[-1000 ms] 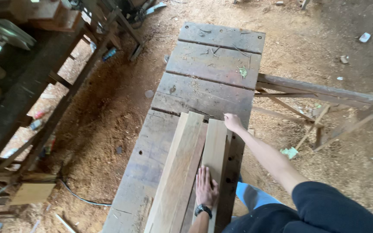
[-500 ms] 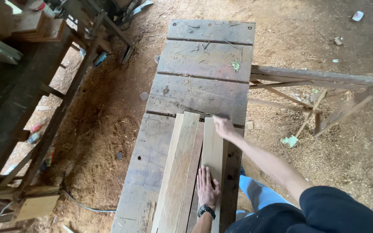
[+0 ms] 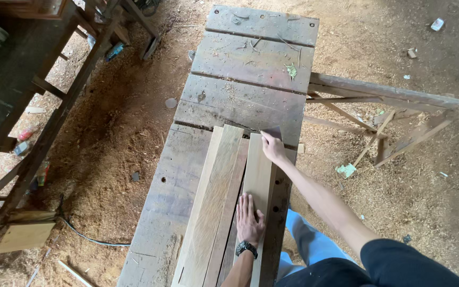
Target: The person sands wooden planks by hand using a piece of sandpaper. They move the sandpaper back and forth along the surfaces and edges of several wood pieces on a workbench.
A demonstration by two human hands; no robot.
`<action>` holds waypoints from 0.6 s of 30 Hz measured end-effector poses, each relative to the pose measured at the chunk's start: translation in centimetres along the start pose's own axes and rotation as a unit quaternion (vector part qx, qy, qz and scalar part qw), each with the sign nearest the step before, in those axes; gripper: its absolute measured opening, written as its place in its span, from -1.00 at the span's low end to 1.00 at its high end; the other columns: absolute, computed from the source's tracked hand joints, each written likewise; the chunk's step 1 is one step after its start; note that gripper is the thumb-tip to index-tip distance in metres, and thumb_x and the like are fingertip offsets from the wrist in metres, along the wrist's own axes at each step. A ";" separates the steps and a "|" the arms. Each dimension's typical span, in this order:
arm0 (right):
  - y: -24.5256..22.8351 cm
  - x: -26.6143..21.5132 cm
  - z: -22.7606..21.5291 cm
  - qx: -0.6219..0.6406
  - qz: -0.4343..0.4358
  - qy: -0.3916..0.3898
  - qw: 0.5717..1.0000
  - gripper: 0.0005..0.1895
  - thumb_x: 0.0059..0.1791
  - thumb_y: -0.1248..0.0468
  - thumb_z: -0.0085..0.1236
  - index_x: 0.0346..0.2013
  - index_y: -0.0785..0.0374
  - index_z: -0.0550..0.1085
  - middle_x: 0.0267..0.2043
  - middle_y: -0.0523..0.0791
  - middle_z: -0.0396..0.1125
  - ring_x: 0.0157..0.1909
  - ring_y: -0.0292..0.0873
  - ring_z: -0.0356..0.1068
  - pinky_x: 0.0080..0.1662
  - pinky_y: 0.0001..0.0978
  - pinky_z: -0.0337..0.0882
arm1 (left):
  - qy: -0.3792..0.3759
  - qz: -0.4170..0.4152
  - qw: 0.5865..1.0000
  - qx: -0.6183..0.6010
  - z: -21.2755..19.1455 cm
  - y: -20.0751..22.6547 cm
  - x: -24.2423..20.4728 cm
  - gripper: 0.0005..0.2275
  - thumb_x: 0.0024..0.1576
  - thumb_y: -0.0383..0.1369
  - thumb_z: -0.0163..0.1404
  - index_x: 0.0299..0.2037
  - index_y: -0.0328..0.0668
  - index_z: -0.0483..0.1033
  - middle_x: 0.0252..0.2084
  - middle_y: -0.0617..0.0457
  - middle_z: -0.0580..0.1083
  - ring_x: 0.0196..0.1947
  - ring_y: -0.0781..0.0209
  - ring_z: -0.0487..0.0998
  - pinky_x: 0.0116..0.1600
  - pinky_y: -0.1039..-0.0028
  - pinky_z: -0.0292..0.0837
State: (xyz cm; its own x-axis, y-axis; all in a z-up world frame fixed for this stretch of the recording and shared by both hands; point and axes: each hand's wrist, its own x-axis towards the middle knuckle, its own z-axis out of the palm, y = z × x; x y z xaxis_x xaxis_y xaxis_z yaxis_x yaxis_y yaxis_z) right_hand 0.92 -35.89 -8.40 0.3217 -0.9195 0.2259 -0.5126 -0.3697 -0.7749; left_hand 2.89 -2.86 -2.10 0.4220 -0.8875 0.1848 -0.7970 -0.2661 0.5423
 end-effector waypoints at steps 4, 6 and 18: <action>-0.5 2.2 -0.1 0.014 -0.021 -0.020 0.999 -0.70 0.10 0.21 -0.06 0.07 0.14 0.52 -0.10 0.06 0.49 -0.30 0.02 0.58 -0.25 -0.18 0.59 | 0.001 -0.002 1.000 0.000 -0.3 -0.5 0.6 -0.46 0.16 -0.36 -0.08 0.39 -0.30 0.23 0.46 -0.17 0.20 0.48 -0.08 0.15 0.48 0.16 0.04; -0.2 2.3 -0.5 -0.042 0.013 -0.011 0.999 -0.73 0.08 0.21 0.00 0.01 0.10 0.58 -0.17 0.06 0.51 -0.22 0.08 0.55 -0.18 -0.11 0.55 | 0.001 -0.005 1.000 -0.001 0.0 -0.1 0.3 -0.46 0.16 -0.36 -0.08 0.39 -0.30 0.23 0.46 -0.17 0.20 0.48 -0.09 0.14 0.48 0.18 0.05; -0.3 1.0 -0.9 -0.133 0.039 -0.082 0.987 -0.74 0.09 0.12 -0.02 -0.02 0.00 0.57 -0.26 0.05 0.52 -0.22 0.14 0.53 -0.15 0.04 0.49 | -0.019 -0.022 1.000 0.009 -0.7 0.2 0.4 -0.47 0.17 -0.35 -0.09 0.38 -0.29 0.23 0.47 -0.15 0.19 0.49 -0.06 0.12 0.48 0.18 0.01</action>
State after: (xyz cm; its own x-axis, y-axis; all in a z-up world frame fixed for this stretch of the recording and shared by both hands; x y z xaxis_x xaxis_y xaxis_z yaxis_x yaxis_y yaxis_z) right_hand 0.68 -36.85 -7.44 0.3864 -0.9206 0.0558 -0.7252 -0.3407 -0.5983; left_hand 3.21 -2.97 -1.31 0.4416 -0.8878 0.1300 -0.7852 -0.3123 0.5347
